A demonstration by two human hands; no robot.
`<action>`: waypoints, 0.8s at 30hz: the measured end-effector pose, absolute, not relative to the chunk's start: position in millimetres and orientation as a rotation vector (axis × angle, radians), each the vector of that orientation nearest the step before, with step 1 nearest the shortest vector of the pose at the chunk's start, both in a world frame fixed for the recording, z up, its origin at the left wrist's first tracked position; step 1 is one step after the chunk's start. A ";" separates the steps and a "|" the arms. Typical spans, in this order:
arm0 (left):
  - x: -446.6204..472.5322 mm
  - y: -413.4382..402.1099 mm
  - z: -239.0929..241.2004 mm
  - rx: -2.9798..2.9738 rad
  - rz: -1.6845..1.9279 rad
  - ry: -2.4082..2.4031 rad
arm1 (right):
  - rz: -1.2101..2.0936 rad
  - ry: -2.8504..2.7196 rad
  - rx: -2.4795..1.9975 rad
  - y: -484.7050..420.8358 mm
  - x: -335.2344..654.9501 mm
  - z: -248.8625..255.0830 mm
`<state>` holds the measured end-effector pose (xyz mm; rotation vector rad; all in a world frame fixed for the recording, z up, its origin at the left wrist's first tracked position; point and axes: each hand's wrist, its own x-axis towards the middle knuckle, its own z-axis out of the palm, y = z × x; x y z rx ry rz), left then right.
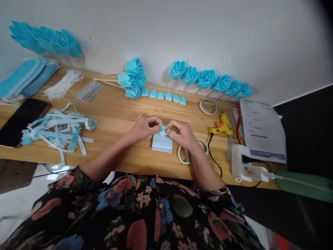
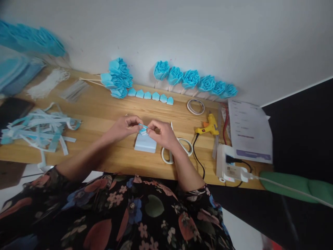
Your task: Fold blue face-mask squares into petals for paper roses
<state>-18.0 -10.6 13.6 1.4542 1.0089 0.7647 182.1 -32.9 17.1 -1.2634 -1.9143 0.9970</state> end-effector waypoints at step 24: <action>-16.4 -10.2 9.1 1.467 0.829 1.056 | 1.106 -1.722 -1.289 -28.2 186.7 11.3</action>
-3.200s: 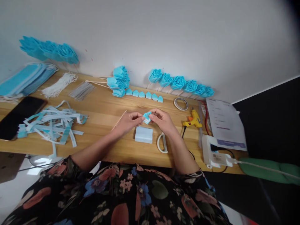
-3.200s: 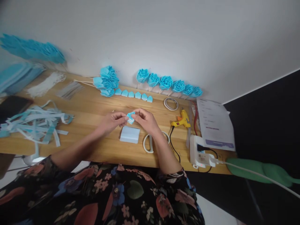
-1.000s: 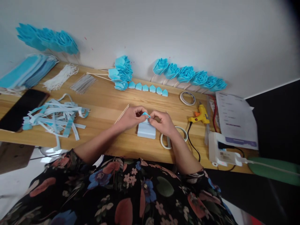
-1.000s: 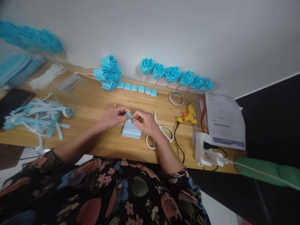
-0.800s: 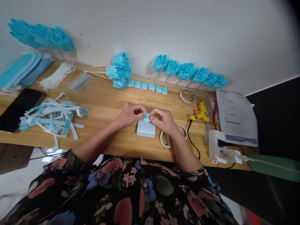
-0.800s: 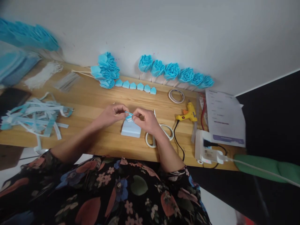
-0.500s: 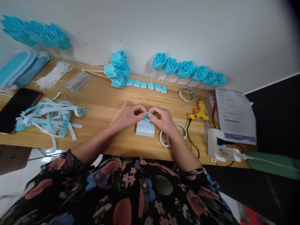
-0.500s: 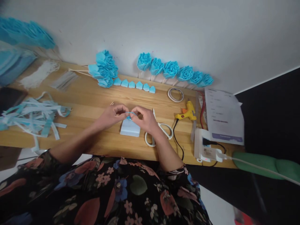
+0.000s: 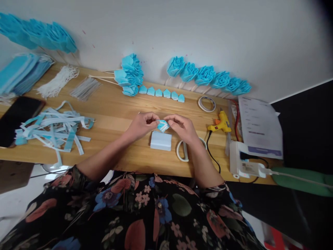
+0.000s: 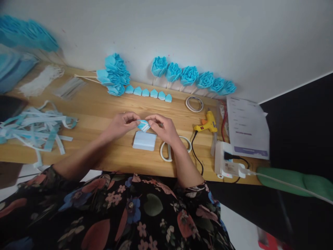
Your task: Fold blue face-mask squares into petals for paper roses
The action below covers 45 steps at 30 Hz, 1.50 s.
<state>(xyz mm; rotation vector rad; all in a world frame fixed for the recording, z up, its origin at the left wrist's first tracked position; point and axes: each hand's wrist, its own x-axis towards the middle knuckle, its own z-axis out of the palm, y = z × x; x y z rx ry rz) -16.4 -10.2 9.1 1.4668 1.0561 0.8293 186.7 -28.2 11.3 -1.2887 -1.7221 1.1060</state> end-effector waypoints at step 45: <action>-18.9 -6.0 0.2 1.321 0.921 1.072 | -0.012 -2.159 -2.186 69.4 278.0 5.1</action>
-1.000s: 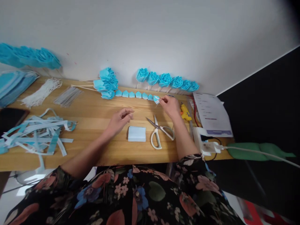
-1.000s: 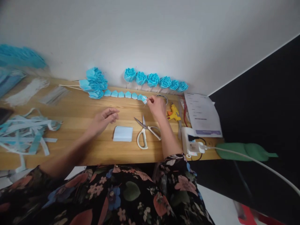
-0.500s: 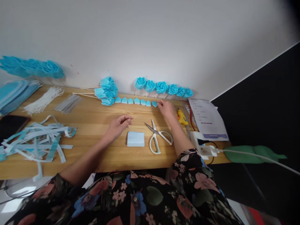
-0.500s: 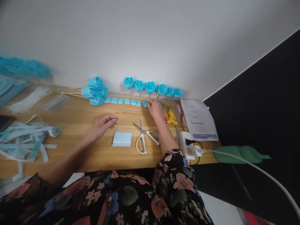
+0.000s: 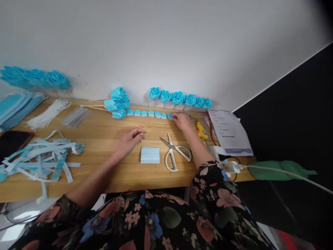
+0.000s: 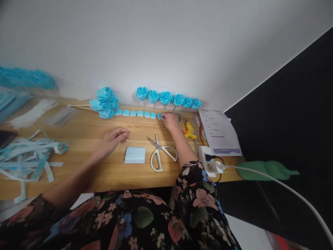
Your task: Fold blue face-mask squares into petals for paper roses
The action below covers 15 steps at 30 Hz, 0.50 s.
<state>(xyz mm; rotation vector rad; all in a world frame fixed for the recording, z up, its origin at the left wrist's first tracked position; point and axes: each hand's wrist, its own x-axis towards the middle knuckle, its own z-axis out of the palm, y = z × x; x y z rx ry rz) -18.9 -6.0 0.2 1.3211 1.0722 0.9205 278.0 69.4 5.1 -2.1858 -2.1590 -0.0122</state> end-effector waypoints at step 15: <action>-20.8 -4.1 -0.8 1.333 1.063 1.042 | -0.115 -2.228 -2.034 32.4 235.8 53.1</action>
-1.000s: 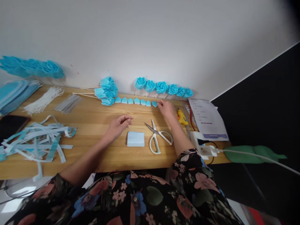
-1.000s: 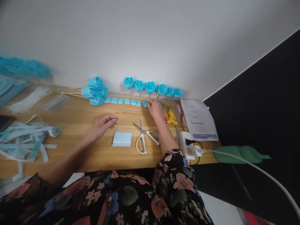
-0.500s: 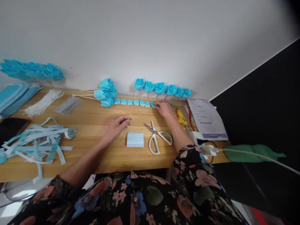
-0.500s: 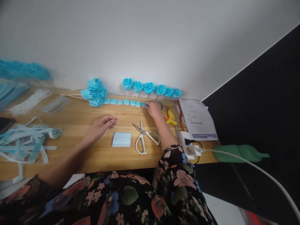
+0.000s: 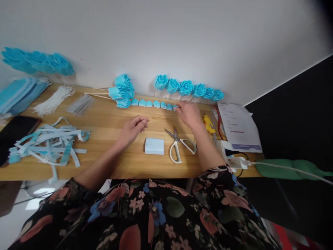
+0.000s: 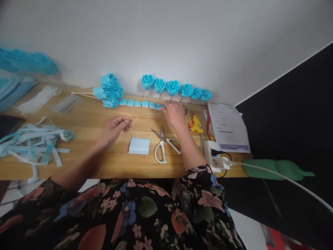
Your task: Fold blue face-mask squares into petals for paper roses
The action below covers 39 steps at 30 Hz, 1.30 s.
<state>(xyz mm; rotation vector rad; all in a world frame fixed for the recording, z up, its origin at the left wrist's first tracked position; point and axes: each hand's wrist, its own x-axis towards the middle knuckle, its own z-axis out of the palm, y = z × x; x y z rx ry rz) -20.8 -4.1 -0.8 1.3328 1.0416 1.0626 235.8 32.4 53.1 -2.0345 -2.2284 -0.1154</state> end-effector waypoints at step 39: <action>-15.0 -8.7 -4.1 1.427 0.861 1.029 | 0.082 -2.103 -2.177 -4.7 266.2 43.7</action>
